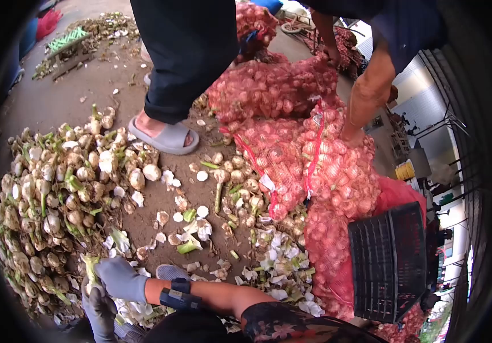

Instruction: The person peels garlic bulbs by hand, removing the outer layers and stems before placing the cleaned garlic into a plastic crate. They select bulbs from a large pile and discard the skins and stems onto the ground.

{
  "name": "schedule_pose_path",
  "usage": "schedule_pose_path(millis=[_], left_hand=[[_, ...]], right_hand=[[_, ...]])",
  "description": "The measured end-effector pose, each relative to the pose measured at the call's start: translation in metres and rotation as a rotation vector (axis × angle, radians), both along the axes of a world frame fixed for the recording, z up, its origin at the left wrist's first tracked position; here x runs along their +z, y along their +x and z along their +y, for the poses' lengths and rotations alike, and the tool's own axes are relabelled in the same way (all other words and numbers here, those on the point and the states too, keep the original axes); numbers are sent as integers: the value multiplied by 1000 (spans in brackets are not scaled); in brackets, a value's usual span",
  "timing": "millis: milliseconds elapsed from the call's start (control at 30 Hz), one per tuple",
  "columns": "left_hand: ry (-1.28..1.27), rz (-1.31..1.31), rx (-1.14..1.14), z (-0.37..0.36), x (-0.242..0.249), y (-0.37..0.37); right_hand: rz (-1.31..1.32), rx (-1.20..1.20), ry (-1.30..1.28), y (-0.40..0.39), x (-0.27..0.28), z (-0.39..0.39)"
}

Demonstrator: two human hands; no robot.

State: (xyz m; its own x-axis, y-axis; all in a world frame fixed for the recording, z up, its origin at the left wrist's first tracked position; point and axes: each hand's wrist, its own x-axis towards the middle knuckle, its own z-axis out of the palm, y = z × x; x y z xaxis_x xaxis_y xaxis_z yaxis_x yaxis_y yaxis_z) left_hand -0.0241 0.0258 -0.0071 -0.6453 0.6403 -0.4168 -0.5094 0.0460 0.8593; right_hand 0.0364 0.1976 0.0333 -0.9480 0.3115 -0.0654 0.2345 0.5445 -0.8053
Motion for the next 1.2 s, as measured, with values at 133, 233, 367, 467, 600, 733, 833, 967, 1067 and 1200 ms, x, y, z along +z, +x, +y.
schedule_pose_path(millis=[133, 233, 367, 467, 600, 733, 833, 967, 1067, 1200], left_hand=[[167, -172, 113, 4, 10, 2], [-133, 3, -189, 18, 69, 1], [-207, 442, 9, 14, 42, 4], [-115, 202, -7, 13, 67, 5], [-186, 404, 109, -7, 21, -22], [-210, 192, -24, 11, 54, -24], [-219, 308, -95, 4, 45, -23], [-32, 149, -116, 5, 60, -13], [-6, 108, -58, -3, 40, -12], [75, 96, 16, 0, 38, -11]], right_hand=[[189, -70, -520, 1, -16, 3], [-255, 91, -840, 10, 28, 30], [-300, 26, -725, 2, 4, 17], [-152, 67, -449, -8, -19, 8], [220, 197, -742, -3, -54, -25], [-197, 152, -456, 10, -30, 12], [-189, 135, -18, 10, -4, 12], [-56, -141, 448, -14, -14, 54], [-445, 79, 327, -20, 14, 57], [-318, 375, 251, -9, 19, 28]])
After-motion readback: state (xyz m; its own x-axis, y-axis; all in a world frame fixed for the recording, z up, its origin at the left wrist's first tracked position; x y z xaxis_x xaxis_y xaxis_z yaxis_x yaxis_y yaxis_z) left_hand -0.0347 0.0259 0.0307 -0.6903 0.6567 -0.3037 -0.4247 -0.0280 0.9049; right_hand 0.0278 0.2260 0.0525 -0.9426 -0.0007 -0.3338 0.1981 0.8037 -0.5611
